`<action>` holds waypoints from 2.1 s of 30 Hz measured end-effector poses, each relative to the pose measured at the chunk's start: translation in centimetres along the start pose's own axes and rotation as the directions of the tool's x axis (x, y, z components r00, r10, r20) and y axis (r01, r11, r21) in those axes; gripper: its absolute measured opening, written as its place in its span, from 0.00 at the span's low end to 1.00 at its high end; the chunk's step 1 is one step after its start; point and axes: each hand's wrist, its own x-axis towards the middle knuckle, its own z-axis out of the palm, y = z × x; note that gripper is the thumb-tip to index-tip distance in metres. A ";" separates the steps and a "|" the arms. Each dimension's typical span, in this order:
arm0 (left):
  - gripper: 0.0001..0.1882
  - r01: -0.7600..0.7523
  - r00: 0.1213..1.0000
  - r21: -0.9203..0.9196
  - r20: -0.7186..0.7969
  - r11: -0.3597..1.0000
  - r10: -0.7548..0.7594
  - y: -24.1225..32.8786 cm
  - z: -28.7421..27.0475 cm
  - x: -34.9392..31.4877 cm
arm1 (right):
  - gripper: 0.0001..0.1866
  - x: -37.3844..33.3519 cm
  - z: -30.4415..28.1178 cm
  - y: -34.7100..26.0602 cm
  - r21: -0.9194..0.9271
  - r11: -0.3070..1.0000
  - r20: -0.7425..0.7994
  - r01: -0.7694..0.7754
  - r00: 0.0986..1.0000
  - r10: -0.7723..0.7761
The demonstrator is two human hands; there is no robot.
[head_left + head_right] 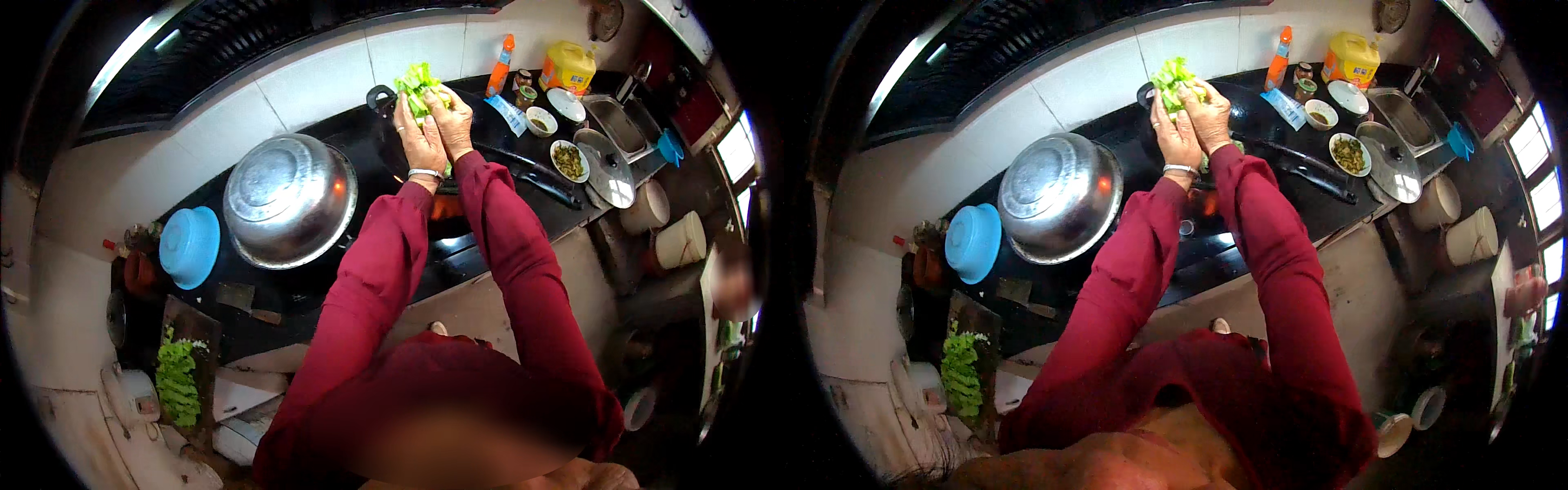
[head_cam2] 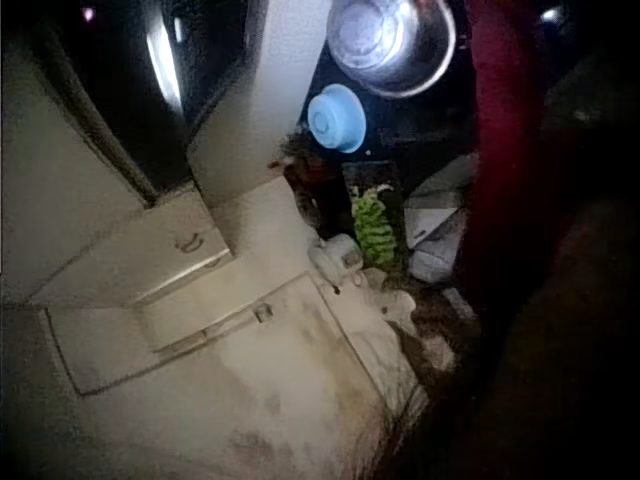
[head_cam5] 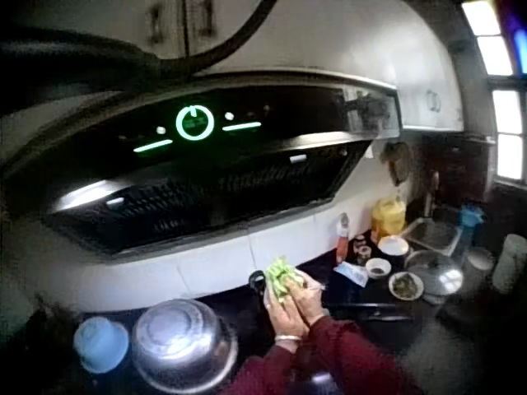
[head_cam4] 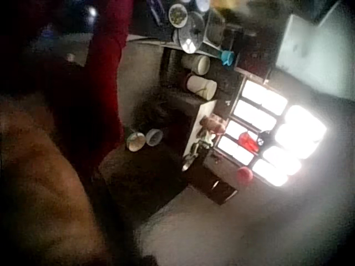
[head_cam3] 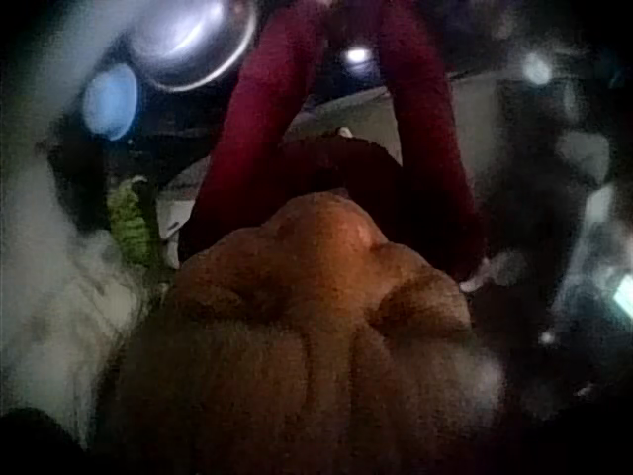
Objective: The person adds chopped leafy greens from a cutting board into a hot wok and stirs the mixture with a spatula.
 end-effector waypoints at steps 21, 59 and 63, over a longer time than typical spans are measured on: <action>0.23 0.239 0.820 0.349 0.428 0.906 -0.380 -0.8 4.4 4.6 | 0.33 6.8 -11.5 -4.5 -0.823 0.376 0.557 0.426 0.737 0.384; 0.16 0.964 0.244 -0.122 0.765 0.237 -0.596 10.5 -31.5 -12.5 | 0.21 -9.1 -18.2 -20.7 -0.877 0.202 0.479 0.436 0.763 0.435; 0.16 0.968 0.239 -0.125 0.725 0.218 -0.646 10.8 -34.0 -14.0 | 0.20 -8.3 -17.4 -17.4 -0.908 0.143 0.418 0.393 0.827 0.376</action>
